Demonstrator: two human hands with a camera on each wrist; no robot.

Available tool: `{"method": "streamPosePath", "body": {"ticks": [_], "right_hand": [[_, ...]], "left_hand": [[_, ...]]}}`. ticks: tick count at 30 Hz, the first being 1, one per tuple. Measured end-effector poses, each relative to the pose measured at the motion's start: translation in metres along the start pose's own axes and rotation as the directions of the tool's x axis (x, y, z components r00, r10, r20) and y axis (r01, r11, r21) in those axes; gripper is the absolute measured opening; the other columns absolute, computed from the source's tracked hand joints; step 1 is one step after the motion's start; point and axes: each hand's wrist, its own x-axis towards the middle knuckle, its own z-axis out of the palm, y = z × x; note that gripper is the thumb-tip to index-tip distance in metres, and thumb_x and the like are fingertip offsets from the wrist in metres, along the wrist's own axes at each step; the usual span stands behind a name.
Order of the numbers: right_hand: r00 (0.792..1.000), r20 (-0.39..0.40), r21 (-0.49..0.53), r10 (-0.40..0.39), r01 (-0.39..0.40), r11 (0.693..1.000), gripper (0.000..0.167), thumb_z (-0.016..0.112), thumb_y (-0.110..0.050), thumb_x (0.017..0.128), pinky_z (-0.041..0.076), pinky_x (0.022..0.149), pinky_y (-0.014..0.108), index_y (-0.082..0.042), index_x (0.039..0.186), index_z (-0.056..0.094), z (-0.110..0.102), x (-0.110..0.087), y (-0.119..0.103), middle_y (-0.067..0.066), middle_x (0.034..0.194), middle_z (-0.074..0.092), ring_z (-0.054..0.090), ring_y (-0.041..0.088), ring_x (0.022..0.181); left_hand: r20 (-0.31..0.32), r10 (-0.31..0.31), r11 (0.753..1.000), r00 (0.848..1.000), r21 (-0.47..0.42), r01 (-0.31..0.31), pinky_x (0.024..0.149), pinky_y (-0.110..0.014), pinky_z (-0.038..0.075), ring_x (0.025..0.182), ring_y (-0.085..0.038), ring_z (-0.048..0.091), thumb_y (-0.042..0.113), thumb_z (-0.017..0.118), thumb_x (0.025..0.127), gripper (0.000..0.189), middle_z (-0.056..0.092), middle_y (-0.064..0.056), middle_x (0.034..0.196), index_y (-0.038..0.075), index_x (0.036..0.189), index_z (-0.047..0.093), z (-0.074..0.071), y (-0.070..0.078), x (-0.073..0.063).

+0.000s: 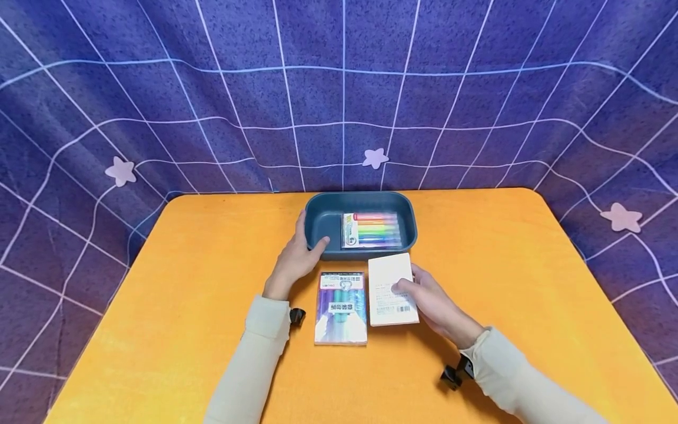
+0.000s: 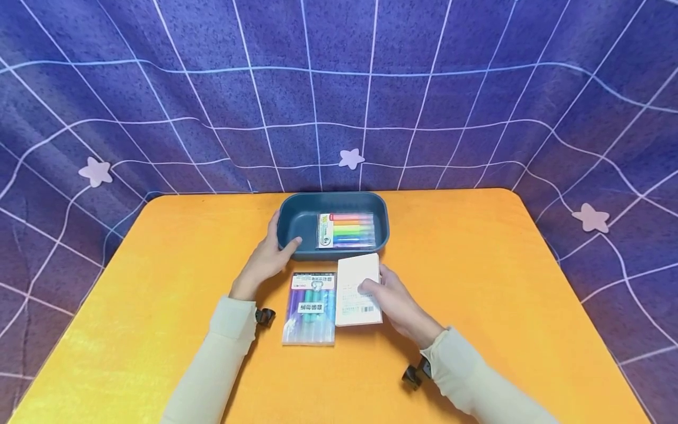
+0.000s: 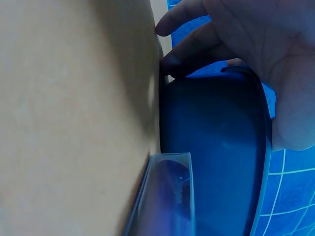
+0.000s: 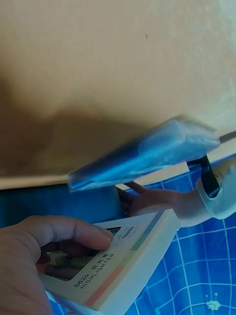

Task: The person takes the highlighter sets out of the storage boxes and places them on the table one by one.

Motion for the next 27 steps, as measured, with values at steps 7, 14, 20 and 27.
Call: {"method": "streamPosePath", "body": {"ticks": [7,14,20,27], "right_hand": [[1.000,-0.010,0.010,0.010,-0.010,1.000,0.057,0.048,-0.005,0.093,0.058,0.076,0.025,0.006,0.146,0.032,-0.004,-0.003,0.011,0.007,0.109,0.071,0.069,0.010,0.088],[1.000,-0.022,0.000,0.017,-0.017,1.000,0.056,0.049,-0.005,0.093,0.058,0.076,0.025,0.006,0.145,0.033,-0.004,-0.001,0.018,0.009,0.109,0.071,0.070,0.010,0.089],[0.998,-0.041,-0.003,0.038,-0.038,0.999,0.057,0.050,-0.004,0.091,0.058,0.076,0.025,0.005,0.145,0.034,-0.003,0.001,0.022,0.009,0.109,0.070,0.070,0.010,0.090],[0.997,-0.063,-0.032,0.039,-0.041,0.999,0.054,0.050,-0.003,0.091,0.058,0.076,0.025,0.006,0.142,0.036,-0.004,0.003,0.027,0.018,0.117,0.068,0.069,0.012,0.092]], "left_hand": [[0.001,0.007,1.000,1.000,-0.017,-0.007,0.115,-0.065,0.036,0.146,-0.044,0.040,0.055,0.053,0.099,0.092,0.026,-0.015,0.167,0.031,0.162,-0.010,0.001,0.002,-0.001],[-0.001,0.004,1.000,1.000,-0.025,-0.004,0.114,-0.066,0.036,0.145,-0.045,0.041,0.052,0.054,0.099,0.091,0.026,-0.017,0.167,0.032,0.162,-0.009,0.002,0.002,-0.003],[-0.003,0.007,1.000,1.000,-0.013,-0.007,0.113,-0.066,0.037,0.144,-0.045,0.043,0.055,0.052,0.099,0.092,0.027,-0.018,0.166,0.035,0.161,-0.012,0.001,0.002,-0.002],[-0.002,-0.004,1.000,1.000,-0.022,0.004,0.113,-0.065,0.038,0.143,-0.045,0.044,0.055,0.053,0.098,0.091,0.028,-0.019,0.166,0.035,0.161,-0.010,-0.001,0.001,-0.001]]}}
